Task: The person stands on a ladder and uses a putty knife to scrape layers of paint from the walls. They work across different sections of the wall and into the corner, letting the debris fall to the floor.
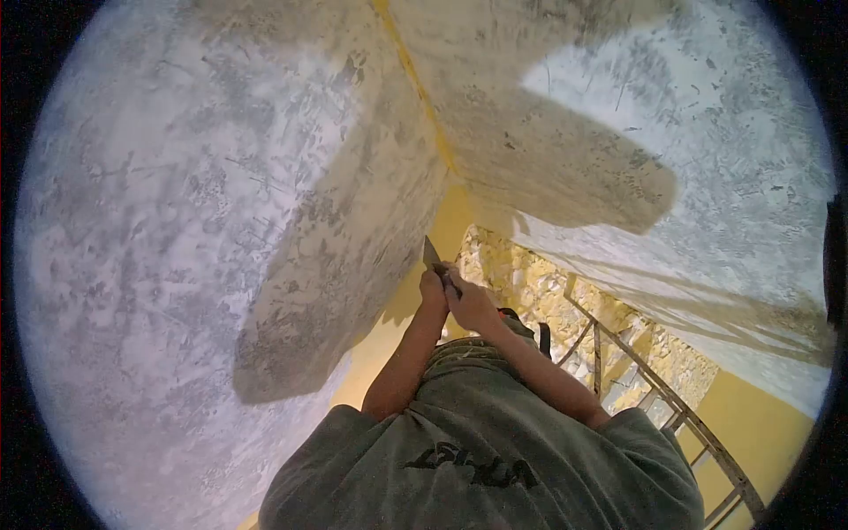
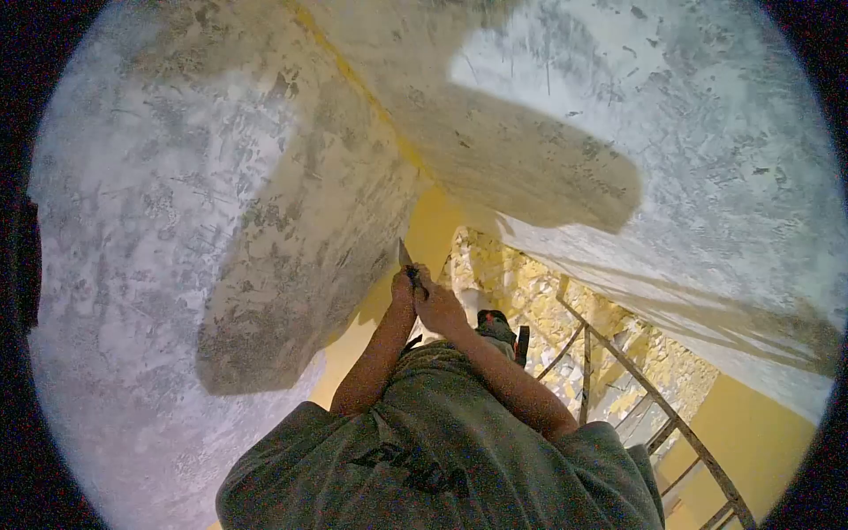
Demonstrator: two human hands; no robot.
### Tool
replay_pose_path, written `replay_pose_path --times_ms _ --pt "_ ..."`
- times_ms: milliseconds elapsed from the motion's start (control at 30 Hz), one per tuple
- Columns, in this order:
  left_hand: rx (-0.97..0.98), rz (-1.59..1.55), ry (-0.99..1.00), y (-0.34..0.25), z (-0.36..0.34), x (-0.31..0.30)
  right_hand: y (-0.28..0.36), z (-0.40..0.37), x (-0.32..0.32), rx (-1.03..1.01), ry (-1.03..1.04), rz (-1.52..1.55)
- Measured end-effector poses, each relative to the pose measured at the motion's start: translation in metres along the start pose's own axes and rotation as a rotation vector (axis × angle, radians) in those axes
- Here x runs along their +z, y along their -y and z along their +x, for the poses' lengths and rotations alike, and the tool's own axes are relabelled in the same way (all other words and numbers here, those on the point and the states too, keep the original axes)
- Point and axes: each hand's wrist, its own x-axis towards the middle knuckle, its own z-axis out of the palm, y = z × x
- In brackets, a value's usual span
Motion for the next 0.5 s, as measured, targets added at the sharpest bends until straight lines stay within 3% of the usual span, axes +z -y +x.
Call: replay_pose_path --times_ms 33,100,133,200,233,333,433,500 --pt "0.000 0.007 -0.012 -0.010 -0.015 -0.001 -0.001 -0.005 0.007 0.015 0.022 0.016" --pt "-0.143 -0.320 0.099 -0.042 -0.070 0.007 -0.002 -0.012 0.025 -0.001 0.013 0.053" --pt "-0.153 -0.299 0.087 -0.048 -0.082 0.006 -0.003 -0.016 0.035 -0.019 -0.010 0.076" --pt "-0.027 0.123 0.049 -0.057 -0.087 0.004 -0.004 -0.022 0.051 -0.060 -0.083 0.124" --pt "-0.041 0.148 0.049 -0.056 -0.082 -0.003 -0.004 -0.024 0.055 -0.043 -0.091 0.146" --pt "-0.095 0.145 0.100 -0.055 -0.091 -0.022 -0.006 -0.046 0.075 -0.084 -0.173 0.105" --pt "-0.064 0.178 -0.014 -0.067 -0.129 -0.040 -0.006 -0.075 0.103 -0.070 -0.121 0.070" --pt "-0.171 -0.089 0.204 -0.069 -0.142 -0.072 -0.002 -0.093 0.121 -0.048 -0.073 0.149"
